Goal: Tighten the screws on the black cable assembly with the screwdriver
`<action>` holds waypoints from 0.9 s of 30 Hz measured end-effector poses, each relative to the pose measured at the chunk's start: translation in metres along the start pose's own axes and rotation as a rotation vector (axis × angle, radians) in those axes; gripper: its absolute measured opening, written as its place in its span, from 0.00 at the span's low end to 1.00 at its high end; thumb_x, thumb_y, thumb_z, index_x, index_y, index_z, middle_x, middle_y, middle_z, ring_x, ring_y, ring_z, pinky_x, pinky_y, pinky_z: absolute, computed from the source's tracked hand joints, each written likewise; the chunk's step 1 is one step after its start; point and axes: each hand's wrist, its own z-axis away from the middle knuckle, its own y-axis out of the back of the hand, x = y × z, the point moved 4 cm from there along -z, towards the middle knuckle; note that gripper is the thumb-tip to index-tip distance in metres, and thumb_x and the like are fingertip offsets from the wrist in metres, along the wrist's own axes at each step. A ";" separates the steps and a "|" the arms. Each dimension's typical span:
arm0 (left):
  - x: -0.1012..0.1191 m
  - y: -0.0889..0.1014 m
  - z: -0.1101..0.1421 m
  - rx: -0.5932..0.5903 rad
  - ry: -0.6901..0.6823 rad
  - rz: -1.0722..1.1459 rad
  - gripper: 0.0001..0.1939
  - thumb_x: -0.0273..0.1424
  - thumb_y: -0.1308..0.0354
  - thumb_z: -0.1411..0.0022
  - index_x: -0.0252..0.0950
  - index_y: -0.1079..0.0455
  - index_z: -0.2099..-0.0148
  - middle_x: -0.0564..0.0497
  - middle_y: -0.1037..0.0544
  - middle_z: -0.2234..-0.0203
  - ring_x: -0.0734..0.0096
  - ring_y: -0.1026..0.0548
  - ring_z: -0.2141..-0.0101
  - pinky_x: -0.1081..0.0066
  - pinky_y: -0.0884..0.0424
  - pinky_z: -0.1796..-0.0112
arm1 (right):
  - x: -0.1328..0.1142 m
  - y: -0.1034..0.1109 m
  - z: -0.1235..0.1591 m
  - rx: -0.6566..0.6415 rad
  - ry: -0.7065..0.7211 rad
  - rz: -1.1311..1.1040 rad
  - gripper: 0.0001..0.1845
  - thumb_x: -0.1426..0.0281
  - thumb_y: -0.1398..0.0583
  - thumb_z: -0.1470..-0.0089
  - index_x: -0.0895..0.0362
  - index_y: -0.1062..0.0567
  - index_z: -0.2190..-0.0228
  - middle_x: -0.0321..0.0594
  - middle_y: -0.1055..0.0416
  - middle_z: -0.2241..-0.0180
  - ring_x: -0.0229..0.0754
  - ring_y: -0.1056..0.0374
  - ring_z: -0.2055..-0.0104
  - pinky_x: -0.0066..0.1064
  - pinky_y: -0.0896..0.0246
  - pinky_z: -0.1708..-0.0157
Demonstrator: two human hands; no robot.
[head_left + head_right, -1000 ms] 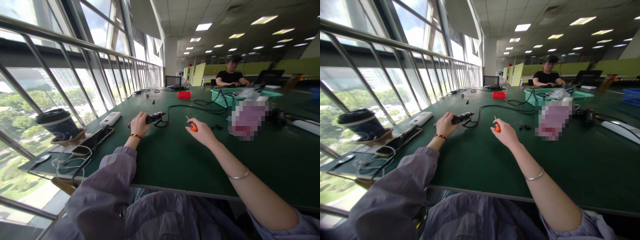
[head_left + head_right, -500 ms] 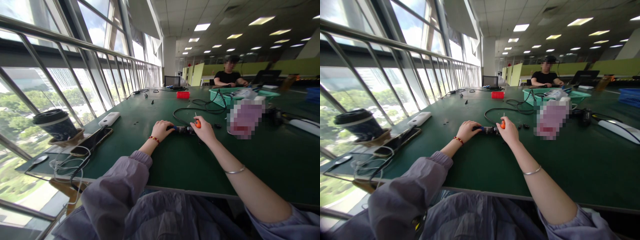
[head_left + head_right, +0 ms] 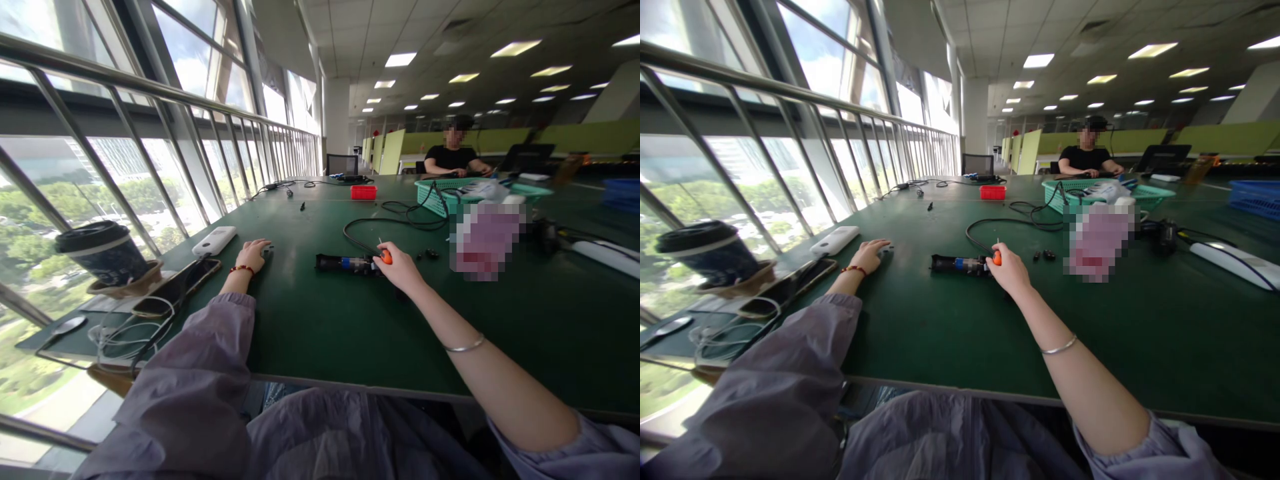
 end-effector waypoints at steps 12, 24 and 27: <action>0.003 0.014 -0.001 -0.086 -0.035 -0.169 0.24 0.20 0.51 0.45 0.42 0.25 0.50 0.50 0.26 0.49 0.59 0.27 0.50 0.71 0.30 0.53 | -0.001 -0.001 -0.002 -0.050 -0.017 -0.014 0.19 0.64 0.45 0.44 0.57 0.31 0.52 0.48 0.28 0.53 0.47 0.30 0.57 0.35 0.35 0.61; 0.093 0.040 0.050 -0.130 0.047 -0.293 0.16 0.21 0.49 0.41 0.34 0.25 0.54 0.36 0.22 0.59 0.57 0.23 0.57 0.67 0.26 0.59 | 0.009 0.014 -0.005 -0.261 0.116 -0.023 0.24 0.62 0.39 0.51 0.54 0.31 0.51 0.45 0.29 0.52 0.46 0.30 0.55 0.36 0.36 0.54; 0.135 0.039 0.074 -0.165 -0.142 -0.297 0.17 0.18 0.52 0.40 0.34 0.23 0.57 0.38 0.22 0.60 0.60 0.23 0.58 0.68 0.27 0.60 | 0.014 0.017 -0.006 -0.344 0.139 -0.021 0.33 0.69 0.35 0.58 0.53 0.34 0.48 0.45 0.32 0.48 0.47 0.31 0.52 0.36 0.36 0.53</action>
